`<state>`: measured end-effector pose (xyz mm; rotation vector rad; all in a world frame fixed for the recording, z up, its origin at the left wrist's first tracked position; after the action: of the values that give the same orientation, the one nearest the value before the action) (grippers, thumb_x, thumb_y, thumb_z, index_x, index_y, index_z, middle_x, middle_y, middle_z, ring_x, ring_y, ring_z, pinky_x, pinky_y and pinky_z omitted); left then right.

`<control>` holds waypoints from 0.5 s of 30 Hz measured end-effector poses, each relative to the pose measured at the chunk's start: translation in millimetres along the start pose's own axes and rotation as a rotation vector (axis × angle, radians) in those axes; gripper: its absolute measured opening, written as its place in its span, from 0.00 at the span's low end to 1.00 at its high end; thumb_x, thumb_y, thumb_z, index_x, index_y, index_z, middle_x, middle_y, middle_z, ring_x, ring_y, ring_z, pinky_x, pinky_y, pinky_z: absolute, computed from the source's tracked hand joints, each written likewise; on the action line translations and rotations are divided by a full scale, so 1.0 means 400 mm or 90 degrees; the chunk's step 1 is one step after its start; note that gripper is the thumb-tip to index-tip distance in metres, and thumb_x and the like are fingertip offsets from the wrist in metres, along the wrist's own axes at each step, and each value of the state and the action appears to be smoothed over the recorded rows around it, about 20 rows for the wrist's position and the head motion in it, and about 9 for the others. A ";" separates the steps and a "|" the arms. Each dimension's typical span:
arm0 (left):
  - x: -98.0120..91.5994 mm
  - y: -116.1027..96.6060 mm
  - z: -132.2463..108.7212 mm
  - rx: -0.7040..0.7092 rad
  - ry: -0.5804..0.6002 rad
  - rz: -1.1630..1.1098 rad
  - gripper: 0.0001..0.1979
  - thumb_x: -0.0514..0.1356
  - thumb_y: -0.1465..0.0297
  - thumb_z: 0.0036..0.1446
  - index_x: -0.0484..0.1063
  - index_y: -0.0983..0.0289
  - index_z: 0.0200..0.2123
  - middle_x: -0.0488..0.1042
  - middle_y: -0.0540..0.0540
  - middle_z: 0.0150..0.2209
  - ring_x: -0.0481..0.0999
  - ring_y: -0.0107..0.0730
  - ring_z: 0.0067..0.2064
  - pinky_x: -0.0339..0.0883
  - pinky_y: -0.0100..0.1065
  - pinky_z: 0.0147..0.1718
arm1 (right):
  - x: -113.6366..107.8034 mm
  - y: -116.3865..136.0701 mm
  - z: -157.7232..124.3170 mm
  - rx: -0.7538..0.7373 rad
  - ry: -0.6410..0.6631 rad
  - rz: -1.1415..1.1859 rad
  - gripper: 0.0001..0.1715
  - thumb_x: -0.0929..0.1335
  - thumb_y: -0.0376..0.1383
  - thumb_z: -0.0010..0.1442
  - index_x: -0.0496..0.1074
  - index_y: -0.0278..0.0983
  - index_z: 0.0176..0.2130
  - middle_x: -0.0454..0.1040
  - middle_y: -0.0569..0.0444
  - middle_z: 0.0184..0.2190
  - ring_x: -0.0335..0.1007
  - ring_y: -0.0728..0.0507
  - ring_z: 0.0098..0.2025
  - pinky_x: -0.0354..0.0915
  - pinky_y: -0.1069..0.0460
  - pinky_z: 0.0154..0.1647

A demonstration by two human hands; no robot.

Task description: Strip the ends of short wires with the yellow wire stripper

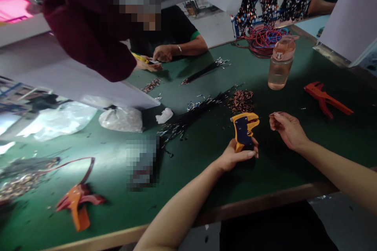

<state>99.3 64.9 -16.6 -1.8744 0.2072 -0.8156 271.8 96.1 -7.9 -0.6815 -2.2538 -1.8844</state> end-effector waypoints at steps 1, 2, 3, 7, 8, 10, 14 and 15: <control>0.000 -0.001 0.000 -0.001 -0.002 0.004 0.23 0.75 0.63 0.41 0.74 0.67 0.38 0.76 0.53 0.30 0.76 0.33 0.32 0.68 0.36 0.37 | 0.000 -0.001 0.000 0.000 0.001 -0.004 0.18 0.79 0.48 0.42 0.77 0.39 0.27 0.73 0.56 0.22 0.65 0.49 0.26 0.58 0.52 0.26; 0.001 -0.003 -0.001 -0.001 -0.003 0.008 0.23 0.75 0.62 0.41 0.74 0.67 0.38 0.75 0.53 0.30 0.76 0.33 0.32 0.67 0.36 0.37 | 0.000 -0.002 0.001 -0.001 0.004 -0.008 0.18 0.78 0.48 0.43 0.77 0.38 0.27 0.73 0.56 0.22 0.65 0.49 0.26 0.58 0.52 0.26; 0.002 -0.004 -0.001 0.000 -0.003 0.015 0.23 0.75 0.62 0.41 0.74 0.67 0.38 0.75 0.52 0.29 0.76 0.33 0.31 0.67 0.36 0.36 | 0.000 -0.002 0.001 -0.002 0.008 -0.012 0.17 0.78 0.48 0.44 0.77 0.38 0.27 0.73 0.56 0.22 0.65 0.49 0.26 0.58 0.52 0.26; 0.002 -0.007 -0.001 0.003 -0.008 0.052 0.22 0.74 0.59 0.42 0.73 0.67 0.35 0.75 0.52 0.27 0.74 0.31 0.29 0.65 0.35 0.33 | 0.002 -0.003 0.002 -0.004 0.018 -0.019 0.17 0.77 0.48 0.45 0.77 0.38 0.27 0.73 0.56 0.23 0.65 0.49 0.26 0.59 0.51 0.27; 0.001 -0.007 -0.001 0.003 -0.012 0.059 0.22 0.74 0.58 0.42 0.73 0.67 0.34 0.74 0.52 0.26 0.74 0.31 0.28 0.65 0.34 0.33 | 0.003 -0.003 0.001 -0.002 0.019 -0.018 0.17 0.78 0.48 0.45 0.77 0.38 0.27 0.73 0.56 0.23 0.65 0.49 0.26 0.59 0.51 0.27; -0.002 -0.006 0.000 0.003 -0.021 0.068 0.22 0.74 0.57 0.43 0.73 0.67 0.34 0.74 0.51 0.24 0.73 0.30 0.27 0.64 0.34 0.32 | 0.004 -0.002 0.000 0.000 0.018 -0.012 0.17 0.78 0.48 0.44 0.77 0.39 0.27 0.73 0.56 0.22 0.65 0.49 0.26 0.59 0.52 0.27; -0.001 -0.009 0.000 0.007 -0.025 0.080 0.21 0.73 0.57 0.43 0.73 0.67 0.32 0.73 0.51 0.23 0.72 0.30 0.26 0.63 0.34 0.30 | 0.005 -0.002 -0.003 0.008 0.012 -0.007 0.18 0.78 0.48 0.42 0.77 0.39 0.26 0.73 0.56 0.22 0.65 0.49 0.26 0.59 0.52 0.26; 0.000 -0.010 -0.001 0.007 -0.024 0.083 0.21 0.73 0.56 0.44 0.72 0.67 0.31 0.73 0.51 0.23 0.72 0.30 0.25 0.63 0.34 0.30 | 0.005 -0.002 -0.003 0.009 0.011 -0.008 0.18 0.79 0.48 0.42 0.77 0.39 0.26 0.73 0.56 0.22 0.65 0.49 0.26 0.59 0.52 0.26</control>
<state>98.3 66.6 -12.9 -1.8433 0.2972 -0.6908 269.6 95.3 -7.7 -0.6474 -2.2641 -1.8705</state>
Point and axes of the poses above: each hand's wrist, its own z-axis towards the middle knuckle, its own x-axis out of the palm, y = z × x, the point moved 8 cm from there along z, towards the middle knuckle
